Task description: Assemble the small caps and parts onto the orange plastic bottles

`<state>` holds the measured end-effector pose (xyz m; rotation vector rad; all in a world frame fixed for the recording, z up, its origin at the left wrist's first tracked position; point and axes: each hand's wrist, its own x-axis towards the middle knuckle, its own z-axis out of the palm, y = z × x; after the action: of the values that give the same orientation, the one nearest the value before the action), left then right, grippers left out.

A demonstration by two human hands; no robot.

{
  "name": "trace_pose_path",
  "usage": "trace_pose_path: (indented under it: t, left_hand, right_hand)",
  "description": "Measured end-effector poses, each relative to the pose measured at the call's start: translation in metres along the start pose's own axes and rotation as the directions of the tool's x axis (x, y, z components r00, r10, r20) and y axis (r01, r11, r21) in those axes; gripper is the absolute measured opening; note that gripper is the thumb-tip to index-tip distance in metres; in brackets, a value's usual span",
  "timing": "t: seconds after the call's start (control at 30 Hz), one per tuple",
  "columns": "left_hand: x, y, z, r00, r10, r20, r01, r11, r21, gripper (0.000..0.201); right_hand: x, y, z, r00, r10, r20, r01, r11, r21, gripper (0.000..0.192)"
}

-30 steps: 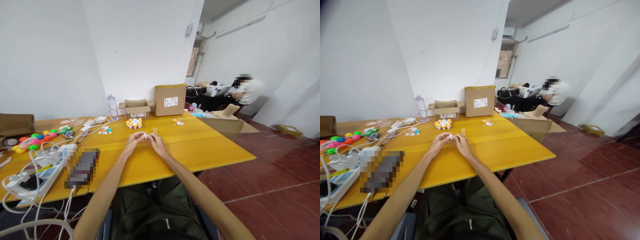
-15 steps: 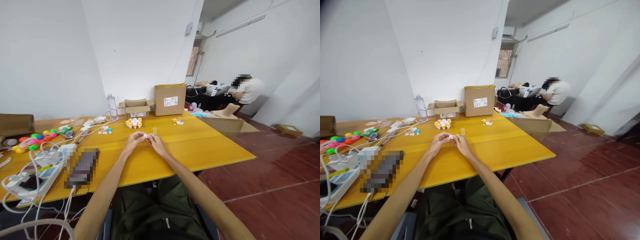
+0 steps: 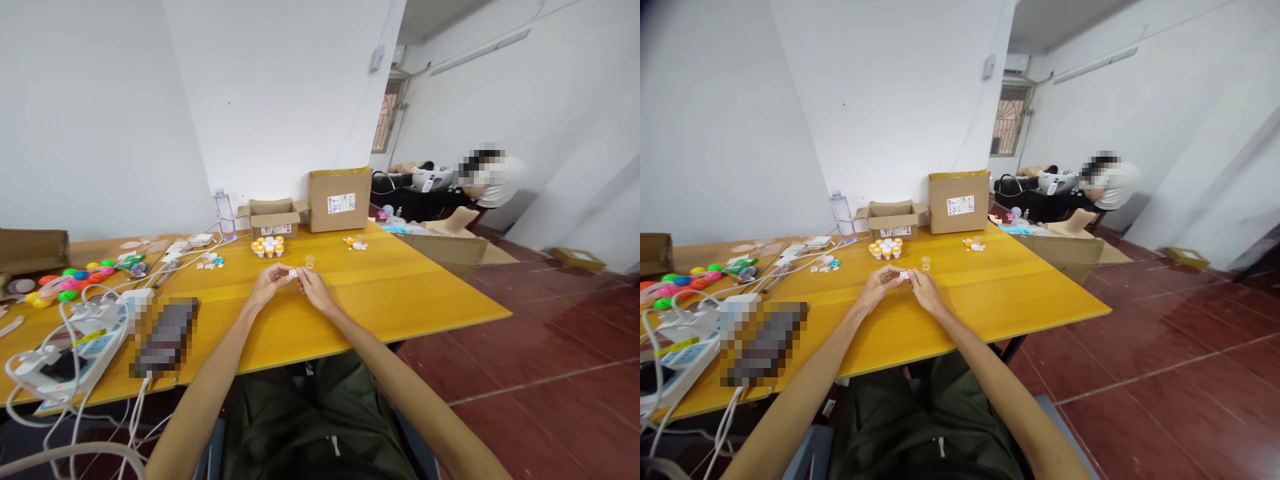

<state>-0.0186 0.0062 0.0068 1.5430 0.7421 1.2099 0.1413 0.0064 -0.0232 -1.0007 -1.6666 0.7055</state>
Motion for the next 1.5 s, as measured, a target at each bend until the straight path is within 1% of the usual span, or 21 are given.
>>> trace_pose_path:
  t: [0.2,0.37,0.5,0.77,0.97,1.07,1.17,1.3,1.4,1.5]
  left_hand:
    - [0.000,0.000,0.000,1.000,-0.008,-0.002,0.008,1.000,0.000,0.032]
    - [0.000,0.000,0.001,1.000,-0.018,-0.004,0.018,1.000,-0.008,0.033]
    - [0.000,0.000,0.000,0.999,-0.030,-0.018,0.030,1.000,0.000,0.034]
    - [0.000,0.000,0.000,0.999,-0.036,-0.020,0.036,0.999,-0.005,0.031]
    - [0.001,-0.002,-0.001,0.999,-0.034,-0.005,0.034,0.999,-0.017,0.030]
    - [0.001,-0.003,-0.002,0.999,-0.029,-0.023,0.028,1.000,-0.013,0.030]
    - [0.001,-0.003,-0.002,0.998,-0.030,-0.050,0.029,0.999,-0.017,0.028]
    - [0.001,-0.005,-0.001,0.997,-0.045,-0.060,0.044,0.999,-0.015,0.027]
    - [0.004,-0.011,-0.001,0.996,-0.045,-0.080,0.049,0.998,0.043,0.020]
    - [0.008,-0.018,-0.003,0.991,-0.020,-0.135,0.036,0.993,0.116,0.013]
  right_hand:
    - [0.000,0.001,0.000,1.000,-0.019,-0.014,0.018,0.999,-0.040,0.044]
    - [-0.001,-0.003,0.000,0.997,-0.053,-0.048,0.049,0.996,-0.080,0.041]
    - [-0.001,-0.005,-0.001,0.997,-0.056,-0.053,0.051,0.994,-0.095,0.040]
    - [-0.001,-0.003,-0.001,0.999,-0.041,-0.019,0.040,0.998,-0.054,0.044]
    - [-0.001,-0.003,-0.001,1.000,0.018,0.013,-0.018,1.000,0.019,0.047]
    - [-0.002,-0.006,-0.001,0.999,0.042,0.028,-0.044,0.997,0.069,0.050]
    - [-0.003,-0.008,0.000,0.999,0.030,0.040,-0.033,0.996,0.081,0.052]
    - [-0.002,-0.007,0.002,0.999,0.023,0.029,-0.025,0.998,0.050,0.050]
    - [-0.001,-0.004,0.004,1.000,0.024,-0.009,-0.024,1.000,-0.011,0.047]
    - [0.000,-0.002,0.003,0.998,0.000,-0.066,-0.007,0.995,-0.101,0.042]
